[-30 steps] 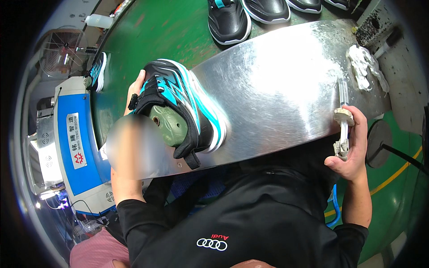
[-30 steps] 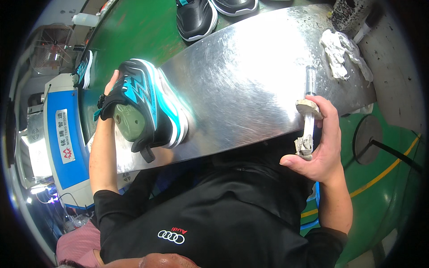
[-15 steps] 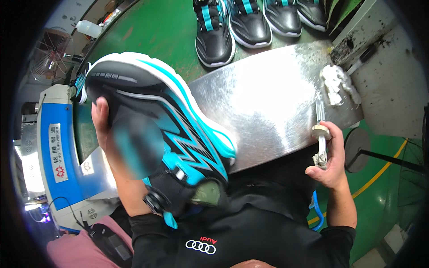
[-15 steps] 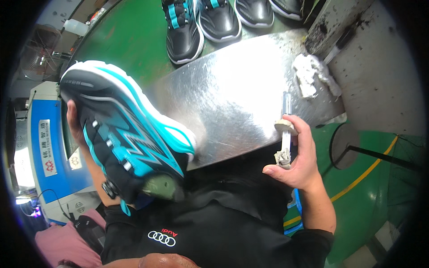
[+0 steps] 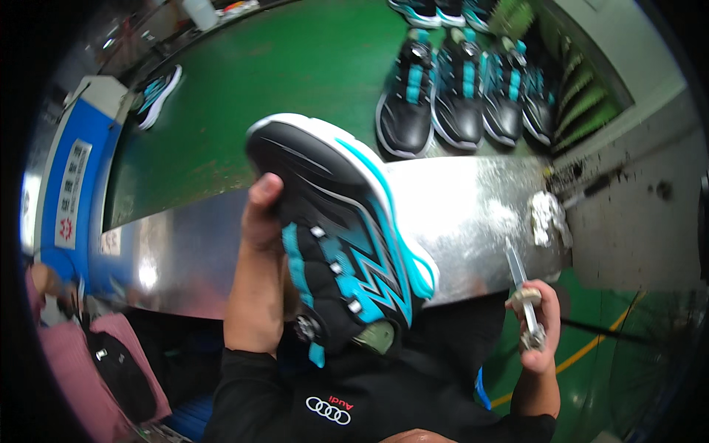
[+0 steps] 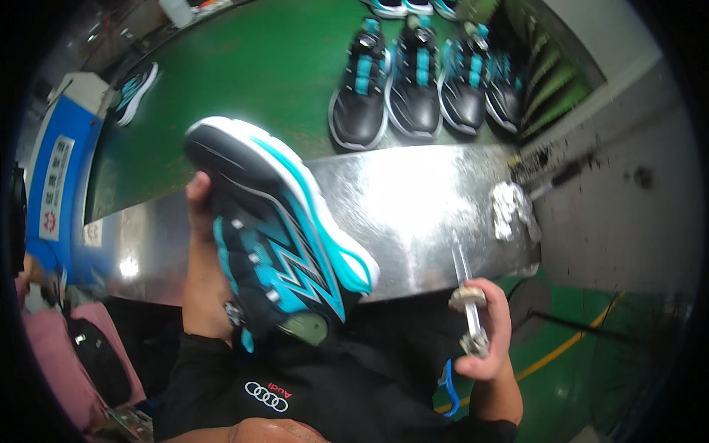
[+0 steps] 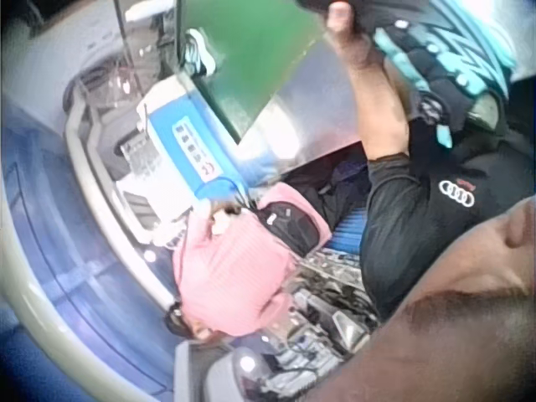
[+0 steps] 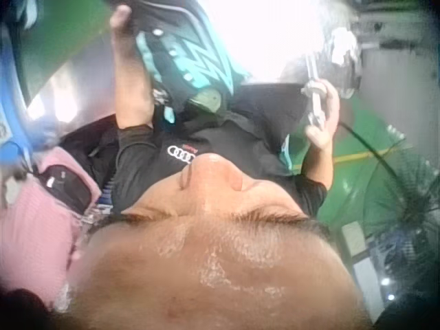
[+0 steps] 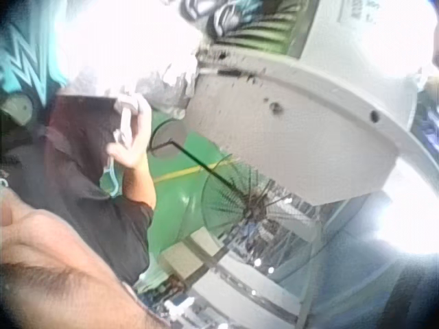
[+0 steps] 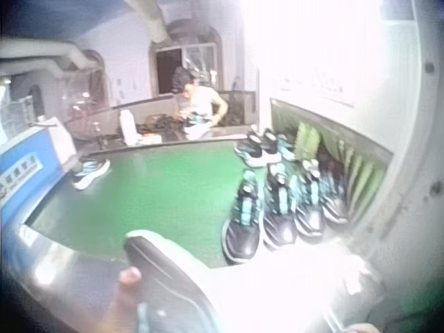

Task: The person takes shoes, applies liquid adhesive along the sole seams using a syringe, and places the shoes onto a conveyor belt by hand.

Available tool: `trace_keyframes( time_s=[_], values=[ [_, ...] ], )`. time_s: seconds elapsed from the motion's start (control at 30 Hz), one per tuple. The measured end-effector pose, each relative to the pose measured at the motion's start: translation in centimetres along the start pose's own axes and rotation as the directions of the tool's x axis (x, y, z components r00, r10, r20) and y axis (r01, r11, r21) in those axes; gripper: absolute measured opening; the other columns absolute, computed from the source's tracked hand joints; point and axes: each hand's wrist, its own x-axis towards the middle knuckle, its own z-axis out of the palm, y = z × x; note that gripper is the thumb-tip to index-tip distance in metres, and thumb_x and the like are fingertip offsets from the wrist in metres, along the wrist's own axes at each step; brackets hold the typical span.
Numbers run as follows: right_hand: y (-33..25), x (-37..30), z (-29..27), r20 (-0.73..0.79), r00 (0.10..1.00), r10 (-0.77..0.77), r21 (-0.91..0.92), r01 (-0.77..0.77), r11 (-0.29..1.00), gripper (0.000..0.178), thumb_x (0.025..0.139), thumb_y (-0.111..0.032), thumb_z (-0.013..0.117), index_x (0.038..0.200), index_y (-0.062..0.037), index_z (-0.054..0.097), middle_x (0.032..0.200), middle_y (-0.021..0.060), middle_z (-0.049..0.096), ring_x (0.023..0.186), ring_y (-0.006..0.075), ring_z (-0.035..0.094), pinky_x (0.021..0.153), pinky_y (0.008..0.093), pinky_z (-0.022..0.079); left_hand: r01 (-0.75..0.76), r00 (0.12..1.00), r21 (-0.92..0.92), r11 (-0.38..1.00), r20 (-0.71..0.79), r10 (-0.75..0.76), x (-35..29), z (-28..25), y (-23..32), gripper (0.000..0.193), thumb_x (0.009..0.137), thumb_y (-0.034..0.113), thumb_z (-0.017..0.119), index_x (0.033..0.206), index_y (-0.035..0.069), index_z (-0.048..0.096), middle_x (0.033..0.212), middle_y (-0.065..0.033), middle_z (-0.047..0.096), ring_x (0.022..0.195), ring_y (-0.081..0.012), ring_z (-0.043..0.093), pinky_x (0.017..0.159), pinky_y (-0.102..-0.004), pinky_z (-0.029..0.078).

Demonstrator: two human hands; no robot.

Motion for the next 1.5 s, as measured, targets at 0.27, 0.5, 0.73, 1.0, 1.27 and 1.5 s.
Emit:
trace_keyframes(
  time_s=[0.27,0.5,0.73,1.0,1.27,1.5],
  values=[
    [-5.5,5.7,5.2,0.359,0.880,-0.309,0.479,0.111,0.871,0.106,0.047,-0.071,0.074,0.120,-0.0030,0.038,0.096,0.0138,0.054,0.079,0.0215,0.052,0.070,0.0320,0.040,-0.117,0.991,0.114,0.987,0.080,0.108,-2.2,3.6,0.5,0.071,0.062,0.011,0.073,0.125,0.004,0.042,0.115,-0.0123,0.057,0.105,-0.0242,0.057,0.091,-0.0373,0.047],
    [-9.6,7.5,10.0,0.484,0.772,-0.412,0.656,-0.009,0.755,0.092,0.062,-0.074,0.063,0.115,-0.0013,0.044,0.094,0.0159,0.057,0.081,0.0227,0.051,0.075,0.0357,0.035,-0.231,0.953,0.298,0.926,0.261,0.154,-2.6,2.7,0.2,0.076,0.055,0.017,0.081,0.118,0.006,0.041,0.107,-0.0159,0.057,0.101,-0.0260,0.056,0.088,-0.0368,0.046],
    [-10.3,7.8,11.4,0.527,0.766,-0.368,0.606,-0.036,0.794,0.089,0.065,-0.070,0.065,0.116,0.0004,0.044,0.094,0.0141,0.056,0.086,0.0227,0.050,0.075,0.0348,0.035,-0.355,0.896,0.368,0.859,0.398,0.199,-3.0,3.3,0.6,0.075,0.054,0.014,0.083,0.118,0.006,0.044,0.106,-0.0194,0.058,0.101,-0.0284,0.057,0.086,-0.0401,0.046],
    [-9.8,8.0,12.0,0.520,0.770,-0.369,0.641,-0.066,0.765,0.090,0.064,-0.068,0.068,0.116,0.0012,0.045,0.094,0.0158,0.055,0.087,0.0234,0.051,0.079,0.0358,0.035,-0.335,0.893,0.327,0.884,0.408,0.188,-3.3,4.1,0.8,0.073,0.055,0.013,0.082,0.117,0.006,0.044,0.107,-0.0200,0.058,0.104,-0.0291,0.056,0.089,-0.0411,0.045],
    [-9.4,8.1,11.6,0.521,0.742,-0.422,0.582,0.053,0.812,0.091,0.064,-0.068,0.067,0.116,0.0030,0.046,0.096,0.0169,0.059,0.088,0.0232,0.053,0.078,0.0331,0.034,-0.357,0.888,0.334,0.873,0.412,0.206,-3.4,4.2,0.8,0.073,0.056,0.011,0.080,0.118,0.004,0.043,0.107,-0.0197,0.057,0.104,-0.0294,0.056,0.089,-0.0415,0.045],
    [-9.1,8.2,11.9,0.503,0.733,-0.459,0.588,0.099,0.803,0.093,0.062,-0.071,0.067,0.115,0.0037,0.047,0.099,0.0193,0.060,0.085,0.0202,0.050,0.075,0.0307,0.033,-0.311,0.913,0.309,0.899,0.361,0.192,-3.4,4.0,0.6,0.075,0.055,0.013,0.081,0.118,0.006,0.042,0.107,-0.0193,0.057,0.102,-0.0286,0.057,0.087,-0.0403,0.046]
  ],
)
